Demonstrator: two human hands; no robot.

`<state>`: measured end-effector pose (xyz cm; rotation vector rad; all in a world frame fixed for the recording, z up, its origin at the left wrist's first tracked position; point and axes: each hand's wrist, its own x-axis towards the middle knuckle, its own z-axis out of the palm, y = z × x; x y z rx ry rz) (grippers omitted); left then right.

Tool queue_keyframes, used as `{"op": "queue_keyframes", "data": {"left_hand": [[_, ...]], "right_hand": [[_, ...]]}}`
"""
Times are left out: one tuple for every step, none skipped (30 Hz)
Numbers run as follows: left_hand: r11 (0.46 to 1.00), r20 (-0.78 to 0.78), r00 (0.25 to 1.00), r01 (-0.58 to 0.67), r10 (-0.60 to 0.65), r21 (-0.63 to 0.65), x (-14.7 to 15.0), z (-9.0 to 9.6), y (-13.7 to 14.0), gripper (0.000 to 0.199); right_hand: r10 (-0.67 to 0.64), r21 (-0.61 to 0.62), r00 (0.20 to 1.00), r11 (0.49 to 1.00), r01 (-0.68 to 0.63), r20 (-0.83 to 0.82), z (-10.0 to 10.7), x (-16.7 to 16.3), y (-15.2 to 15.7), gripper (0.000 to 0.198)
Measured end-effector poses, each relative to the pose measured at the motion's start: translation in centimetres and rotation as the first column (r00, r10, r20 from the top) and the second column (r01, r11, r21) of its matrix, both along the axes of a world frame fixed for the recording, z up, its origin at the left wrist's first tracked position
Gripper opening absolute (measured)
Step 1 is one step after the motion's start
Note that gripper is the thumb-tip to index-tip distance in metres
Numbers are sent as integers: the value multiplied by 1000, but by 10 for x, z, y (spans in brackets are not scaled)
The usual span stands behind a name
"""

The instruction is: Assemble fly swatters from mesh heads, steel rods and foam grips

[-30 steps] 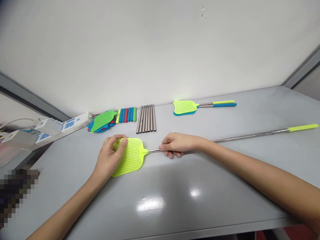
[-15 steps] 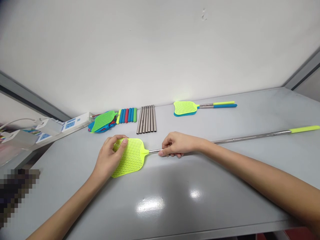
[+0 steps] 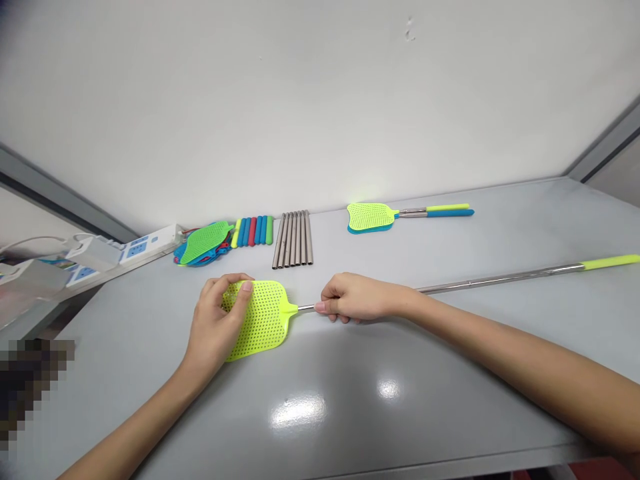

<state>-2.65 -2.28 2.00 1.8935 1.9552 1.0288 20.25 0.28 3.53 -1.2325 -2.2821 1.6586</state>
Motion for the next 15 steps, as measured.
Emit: {"op": "queue_keyframes", "data": {"left_hand": [[1000,4,1000,1,-1,7,1,0,-1,20],[1000,8,1000,3,-3,12,2,0,-2,20],[1000,11,1000,6,-6,19,2,1,-3,20],[1000,14,1000,9,-10,27,3,1,-3,19],[999,17,1000,13,-13,35,4,1,-4,19],[999,18,1000,15,-16,42,5,1,-4,19],[999,19,1000,16,-16,48,5,1,-4,18],[999,20,1000,16,-17,52,5,1,-5,18],[998,21,1000,17,-18,54,6,1,-5,18],[998,22,1000,17,-18,55,6,1,-5,18],[998,23,1000,17,-18,54,6,1,-5,18],[999,22,1000,18,-19,52,6,1,-5,18],[999,21,1000,18,-19,49,6,0,-6,18],[999,19,1000,17,-18,46,6,0,-6,18],[999,18,1000,16,-17,43,6,0,-6,19]], "right_hand": [[6,-20,1000,1000,-6,-3,-1,0,0,35],[12,-37,1000,999,-12,-8,-1,0,0,36],[18,-48,1000,999,-19,-16,-2,1,1,37],[23,-56,999,998,-25,-26,-3,1,1,38],[26,-64,999,998,-29,-34,-3,1,1,39],[28,-72,999,997,-31,-41,-3,1,1,41],[29,-80,999,996,-32,-46,-4,1,2,41],[30,-87,998,996,-34,-48,-4,1,2,42],[31,-94,998,995,-36,-49,-4,1,2,41],[32,-99,998,994,-37,-50,-5,1,2,41],[33,-103,998,994,-38,-50,-5,1,2,40],[34,-104,998,994,-39,-52,-6,1,3,40],[35,-105,998,994,-41,-54,-6,1,3,40],[36,-108,998,993,-42,-59,-6,1,3,40],[37,-114,997,992,-44,-66,-7,0,3,39]]}}
